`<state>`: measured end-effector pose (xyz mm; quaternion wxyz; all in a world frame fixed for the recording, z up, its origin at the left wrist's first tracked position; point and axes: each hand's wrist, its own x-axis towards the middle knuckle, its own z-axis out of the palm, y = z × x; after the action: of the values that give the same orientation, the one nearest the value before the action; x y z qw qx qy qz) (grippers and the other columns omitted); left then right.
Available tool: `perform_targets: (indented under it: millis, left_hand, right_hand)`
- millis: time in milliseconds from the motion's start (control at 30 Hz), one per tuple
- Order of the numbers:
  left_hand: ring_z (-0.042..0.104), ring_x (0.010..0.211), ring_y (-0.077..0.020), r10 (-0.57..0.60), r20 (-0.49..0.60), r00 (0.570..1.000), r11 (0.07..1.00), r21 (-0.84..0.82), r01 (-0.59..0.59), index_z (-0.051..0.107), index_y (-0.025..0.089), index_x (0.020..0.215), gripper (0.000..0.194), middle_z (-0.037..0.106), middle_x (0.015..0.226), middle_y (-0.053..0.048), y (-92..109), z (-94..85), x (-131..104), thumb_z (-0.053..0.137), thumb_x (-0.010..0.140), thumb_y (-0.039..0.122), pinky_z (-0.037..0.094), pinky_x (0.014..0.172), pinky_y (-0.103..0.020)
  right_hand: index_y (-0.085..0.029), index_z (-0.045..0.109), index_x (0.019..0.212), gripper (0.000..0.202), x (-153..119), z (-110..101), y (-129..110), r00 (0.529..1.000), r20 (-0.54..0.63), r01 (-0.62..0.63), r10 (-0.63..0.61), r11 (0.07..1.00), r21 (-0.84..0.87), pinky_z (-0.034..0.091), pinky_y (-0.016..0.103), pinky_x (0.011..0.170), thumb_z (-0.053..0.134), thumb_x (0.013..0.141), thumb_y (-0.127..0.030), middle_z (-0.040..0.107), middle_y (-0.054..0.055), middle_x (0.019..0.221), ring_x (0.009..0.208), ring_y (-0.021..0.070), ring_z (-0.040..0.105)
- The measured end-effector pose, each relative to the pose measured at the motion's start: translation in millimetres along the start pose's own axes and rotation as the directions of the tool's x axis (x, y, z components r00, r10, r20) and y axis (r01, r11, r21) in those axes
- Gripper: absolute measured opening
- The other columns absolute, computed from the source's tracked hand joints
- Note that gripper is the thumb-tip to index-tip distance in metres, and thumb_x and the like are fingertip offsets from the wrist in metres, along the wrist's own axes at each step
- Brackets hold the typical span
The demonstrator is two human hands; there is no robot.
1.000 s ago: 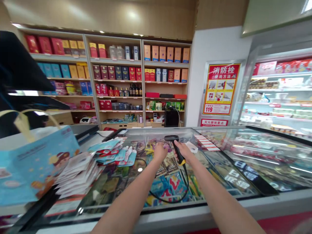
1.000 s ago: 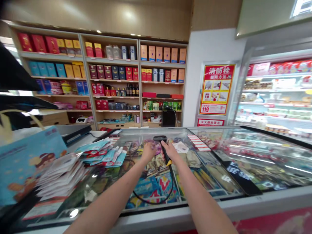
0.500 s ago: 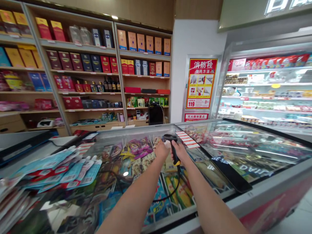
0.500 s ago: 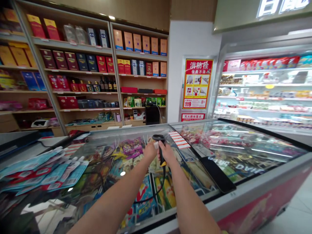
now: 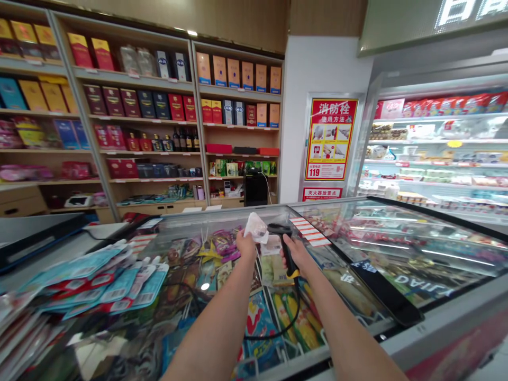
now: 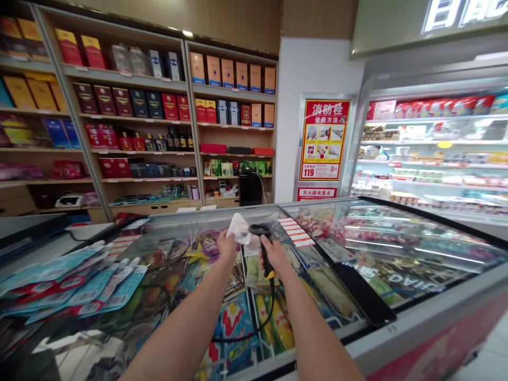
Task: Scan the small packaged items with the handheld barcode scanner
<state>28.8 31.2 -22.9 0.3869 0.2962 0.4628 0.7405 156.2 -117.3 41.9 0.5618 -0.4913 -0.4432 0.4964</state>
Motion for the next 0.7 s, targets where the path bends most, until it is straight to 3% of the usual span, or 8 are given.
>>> perform_targets:
  millis: [200, 500, 700]
  left_hand:
    - [0.058, 0.061, -0.0123, -0.165, -0.008, 0.986, 0.958, -0.241, 0.158, 0.059, 0.017, 0.092, 0.028, 0.059, 0.072, 0.0, -4.2, 5.7, -3.4, 0.062, 0.065, 0.025, 0.046, 0.061, -0.026]
    - [0.063, 0.065, -0.0119, -0.208, -0.032, 0.978, 0.972, -0.116, 0.203, 0.056, 0.018, 0.108, 0.032, 0.062, 0.074, -0.002, 12.5, 7.2, -17.3, 0.047, 0.077, 0.015, 0.05, 0.061, -0.022]
    - [0.061, 0.06, -0.0112, -0.23, -0.023, 0.973, 0.964, -0.146, 0.224, 0.057, 0.016, 0.103, 0.031, 0.061, 0.069, 0.0, 23.5, 7.8, -28.1, 0.047, 0.074, 0.013, 0.05, 0.061, -0.024]
  right_hand:
    - [-0.019, 0.048, 0.079, 0.028, -2.7, 3.6, 3.3, 0.997, 0.055, -0.044, 0.051, 0.993, -0.112, 0.042, 0.021, 0.033, 0.05, 0.09, -0.045, 0.054, -0.005, 0.05, 0.034, 0.0092, 0.047]
    - [-0.019, 0.049, 0.081, 0.029, -1.8, 2.8, 6.4, 0.993, 0.083, -0.073, 0.08, 0.994, -0.086, 0.042, 0.022, 0.033, 0.05, 0.089, -0.047, 0.051, -0.005, 0.049, 0.033, 0.0099, 0.046]
    - [-0.02, 0.047, 0.079, 0.029, -1.1, 3.5, 7.3, 0.994, 0.07, -0.076, 0.082, 0.994, -0.084, 0.042, 0.022, 0.033, 0.05, 0.088, -0.047, 0.052, -0.004, 0.049, 0.034, 0.0101, 0.047]
